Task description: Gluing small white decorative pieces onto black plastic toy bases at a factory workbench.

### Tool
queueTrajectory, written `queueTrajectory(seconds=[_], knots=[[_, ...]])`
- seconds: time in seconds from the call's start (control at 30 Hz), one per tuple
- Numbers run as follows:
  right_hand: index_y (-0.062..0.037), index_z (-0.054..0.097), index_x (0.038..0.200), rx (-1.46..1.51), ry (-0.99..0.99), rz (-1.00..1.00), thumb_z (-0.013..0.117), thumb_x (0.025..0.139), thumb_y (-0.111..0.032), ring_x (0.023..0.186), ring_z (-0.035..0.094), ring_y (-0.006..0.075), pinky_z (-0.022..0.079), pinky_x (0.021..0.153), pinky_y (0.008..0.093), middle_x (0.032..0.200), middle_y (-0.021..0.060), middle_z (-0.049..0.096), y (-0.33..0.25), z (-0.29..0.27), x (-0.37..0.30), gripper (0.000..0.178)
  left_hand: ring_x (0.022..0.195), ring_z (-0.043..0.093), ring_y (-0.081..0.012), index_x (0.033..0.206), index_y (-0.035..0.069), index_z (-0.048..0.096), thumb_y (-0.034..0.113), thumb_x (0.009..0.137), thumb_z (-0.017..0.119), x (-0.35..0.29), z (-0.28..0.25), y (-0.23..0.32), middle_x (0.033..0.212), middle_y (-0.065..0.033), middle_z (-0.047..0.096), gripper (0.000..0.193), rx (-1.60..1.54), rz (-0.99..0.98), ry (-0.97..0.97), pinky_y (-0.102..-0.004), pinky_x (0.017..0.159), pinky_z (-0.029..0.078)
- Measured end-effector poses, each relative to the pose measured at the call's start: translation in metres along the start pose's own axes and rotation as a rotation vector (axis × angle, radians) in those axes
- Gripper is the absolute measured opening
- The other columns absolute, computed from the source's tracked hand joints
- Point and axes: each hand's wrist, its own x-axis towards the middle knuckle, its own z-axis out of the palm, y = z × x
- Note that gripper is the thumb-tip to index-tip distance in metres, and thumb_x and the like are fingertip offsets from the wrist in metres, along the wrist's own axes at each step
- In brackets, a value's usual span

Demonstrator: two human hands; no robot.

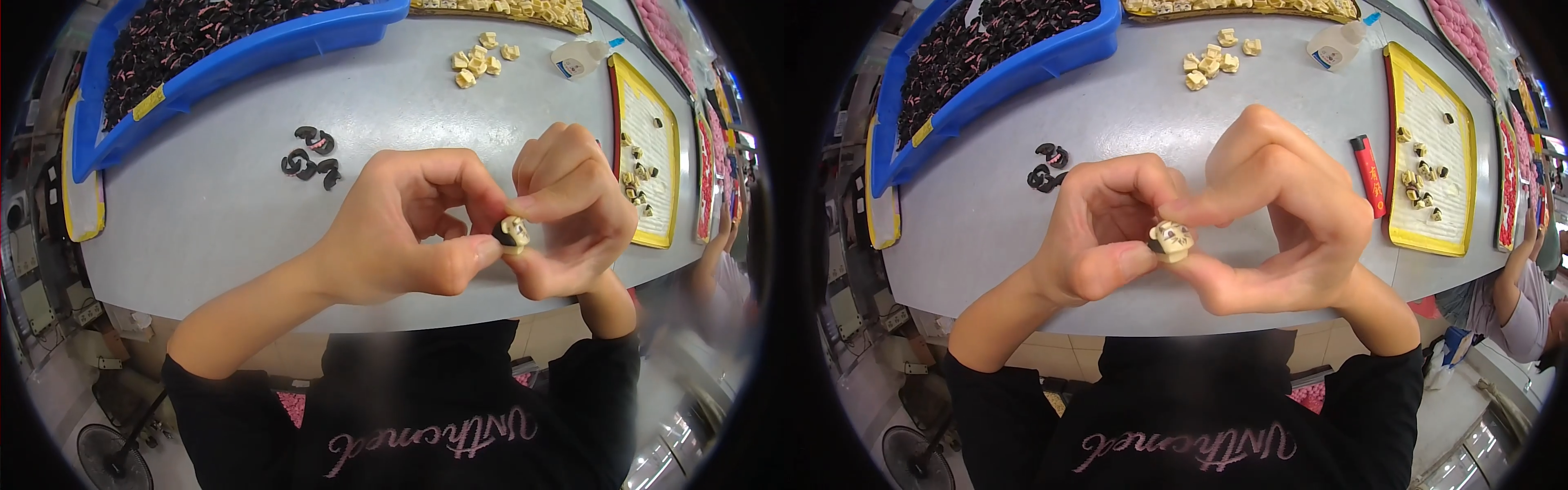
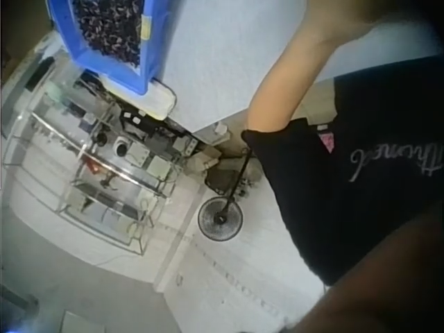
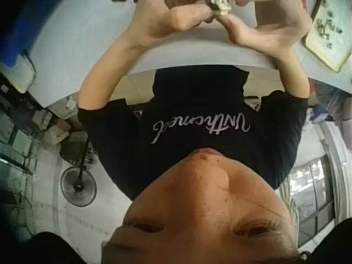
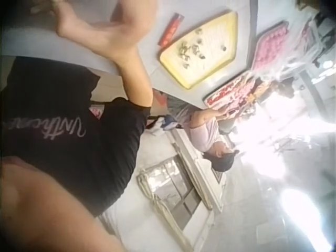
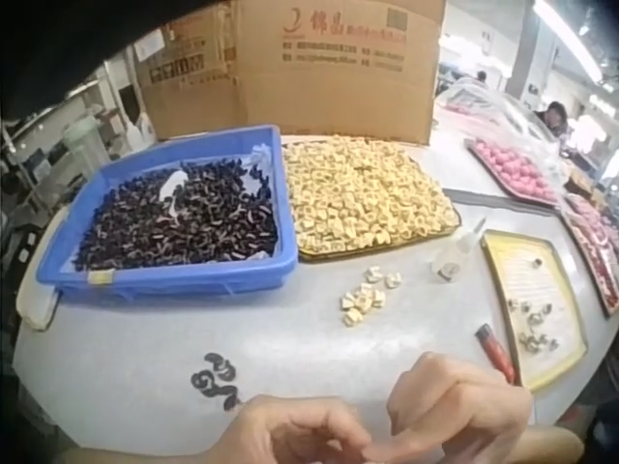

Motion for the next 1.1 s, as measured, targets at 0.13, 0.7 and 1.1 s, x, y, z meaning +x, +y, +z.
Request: queueTrajectory(seconds=[0.13, 0.7, 1.1], knots=[[0.0004, 0.058, 0.077, 0.004, -0.002, -0.032, 0.065, 0.056, -0.003, 0.062, 0.040, 0.0158, 0.035, 0.052, 0.0239, 0.071, 0.0056, 0.043, 0.001, 0.000, 0.000, 0.022, 0.075, 0.053, -0.0071, 0.084, -0.001, 0.056, 0.002, 0.070, 0.061, 0.000, 0.000, 0.002, 0.081, -0.0029, 0.057, 0.015, 0.001, -0.028, -0.023, -0.0201, 0.061, 0.045], [-0.0010, 0.066, 0.089, -0.112, -0.217, -0.024, 0.071, 0.066, -0.009, 0.072, 0.050, 0.0175, 0.040, 0.063, 0.0262, 0.075, 0.0054, 0.050, -0.006, -0.027, 0.017, 0.024, 0.087, 0.056, -0.0127, 0.097, -0.003, 0.061, 0.004, 0.079, 0.064, 0.006, -0.005, 0.011, 0.093, -0.0087, 0.061, 0.019, -0.001, 0.059, -0.069, -0.0252, 0.075, 0.046], [-0.0007, 0.066, 0.087, -0.145, 0.185, 0.100, 0.069, 0.068, 0.003, 0.069, 0.059, 0.0141, 0.048, 0.058, 0.0224, 0.080, 0.0080, 0.062, -0.003, -0.003, 0.011, 0.020, 0.099, 0.054, -0.0149, 0.104, 0.000, 0.056, 0.003, 0.081, 0.061, 0.009, 0.002, 0.003, 0.099, -0.0075, 0.060, 0.023, -0.146, 0.124, 0.258, -0.0303, 0.089, 0.042]])
